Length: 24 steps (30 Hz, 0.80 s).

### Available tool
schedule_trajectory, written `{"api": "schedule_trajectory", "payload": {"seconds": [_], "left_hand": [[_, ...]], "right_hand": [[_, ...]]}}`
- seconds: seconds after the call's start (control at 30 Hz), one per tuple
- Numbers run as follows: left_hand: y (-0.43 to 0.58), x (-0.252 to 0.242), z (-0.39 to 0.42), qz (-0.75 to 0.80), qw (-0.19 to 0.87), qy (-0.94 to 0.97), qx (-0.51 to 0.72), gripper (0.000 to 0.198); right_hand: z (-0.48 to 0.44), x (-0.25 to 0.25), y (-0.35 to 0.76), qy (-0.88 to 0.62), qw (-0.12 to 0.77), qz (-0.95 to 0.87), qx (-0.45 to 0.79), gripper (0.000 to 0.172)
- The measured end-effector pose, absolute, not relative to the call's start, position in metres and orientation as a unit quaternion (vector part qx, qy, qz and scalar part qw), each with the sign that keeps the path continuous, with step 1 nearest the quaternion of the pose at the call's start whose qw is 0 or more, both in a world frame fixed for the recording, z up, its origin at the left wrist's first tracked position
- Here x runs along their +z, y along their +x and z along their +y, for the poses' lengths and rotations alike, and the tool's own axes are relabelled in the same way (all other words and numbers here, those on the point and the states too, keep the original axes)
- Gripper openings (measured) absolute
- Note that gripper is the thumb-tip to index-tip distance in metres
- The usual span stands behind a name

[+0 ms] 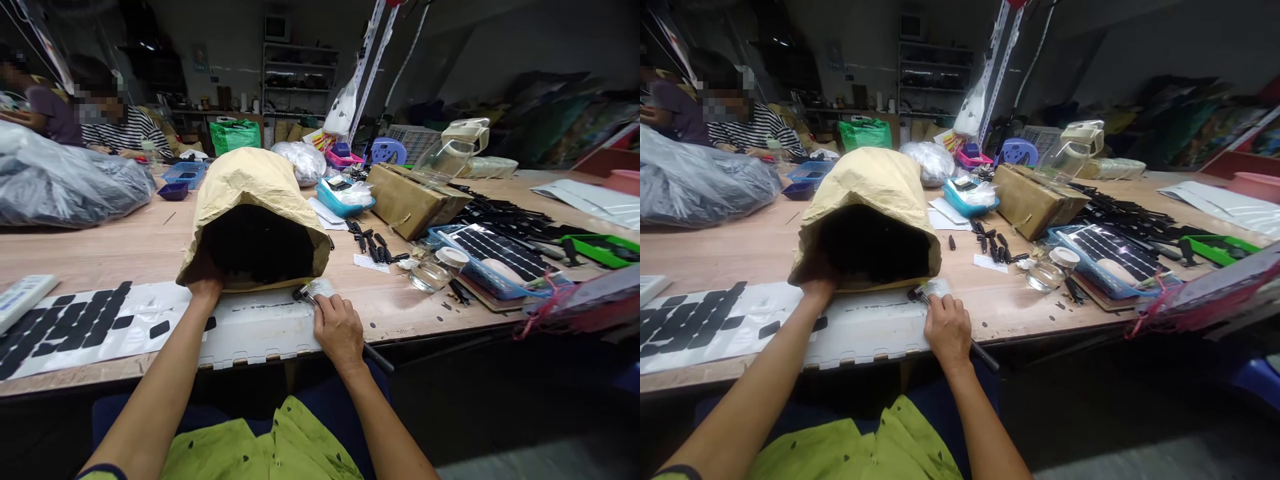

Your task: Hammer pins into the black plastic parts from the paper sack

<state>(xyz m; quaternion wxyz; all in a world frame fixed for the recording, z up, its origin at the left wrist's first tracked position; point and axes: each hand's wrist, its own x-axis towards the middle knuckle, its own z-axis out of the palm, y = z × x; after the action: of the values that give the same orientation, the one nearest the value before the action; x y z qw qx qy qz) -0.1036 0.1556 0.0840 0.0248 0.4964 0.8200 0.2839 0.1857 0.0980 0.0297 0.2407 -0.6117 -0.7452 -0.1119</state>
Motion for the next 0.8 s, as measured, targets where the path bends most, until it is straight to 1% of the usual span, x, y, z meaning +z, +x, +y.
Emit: {"api": "schedule_trajectory", "payload": {"seconds": [0.07,0.13,0.23,0.37,0.43,0.47,0.6,0.7,0.8], "left_hand": [[-0.103,0.089,0.149,0.831,-0.034,0.492,0.258,0.053],[-0.101,0.095,0.139,0.844,-0.05,0.479,0.236,0.051],[-0.093,0.101,0.119,0.836,0.022,0.497,0.233,0.044],[-0.074,0.093,0.093,0.673,0.173,0.659,0.286,0.027],[-0.066,0.083,0.086,0.608,0.241,0.7,0.288,0.022],[-0.063,0.078,0.084,0.595,0.258,0.706,0.285,0.02],[-0.06,0.064,0.083,0.597,0.261,0.703,0.287,0.019],[-0.062,0.064,0.084,0.607,0.252,0.696,0.289,0.022],[-0.064,0.065,0.085,0.617,0.258,0.69,0.278,0.022]], "right_hand": [[0.098,0.03,0.185,-0.612,0.24,-0.745,-0.111,0.022],[0.098,0.031,0.185,-0.613,0.239,-0.745,-0.109,0.022],[0.098,0.031,0.185,-0.616,0.239,-0.743,-0.107,0.022],[0.098,0.031,0.185,-0.614,0.236,-0.745,-0.109,0.022],[0.098,0.03,0.186,-0.615,0.233,-0.745,-0.109,0.022],[0.098,0.03,0.186,-0.616,0.231,-0.745,-0.109,0.022],[0.098,0.03,0.186,-0.618,0.232,-0.743,-0.106,0.023],[0.097,0.031,0.186,-0.62,0.234,-0.742,-0.104,0.023],[0.096,0.032,0.185,-0.623,0.234,-0.74,-0.103,0.023]]}}
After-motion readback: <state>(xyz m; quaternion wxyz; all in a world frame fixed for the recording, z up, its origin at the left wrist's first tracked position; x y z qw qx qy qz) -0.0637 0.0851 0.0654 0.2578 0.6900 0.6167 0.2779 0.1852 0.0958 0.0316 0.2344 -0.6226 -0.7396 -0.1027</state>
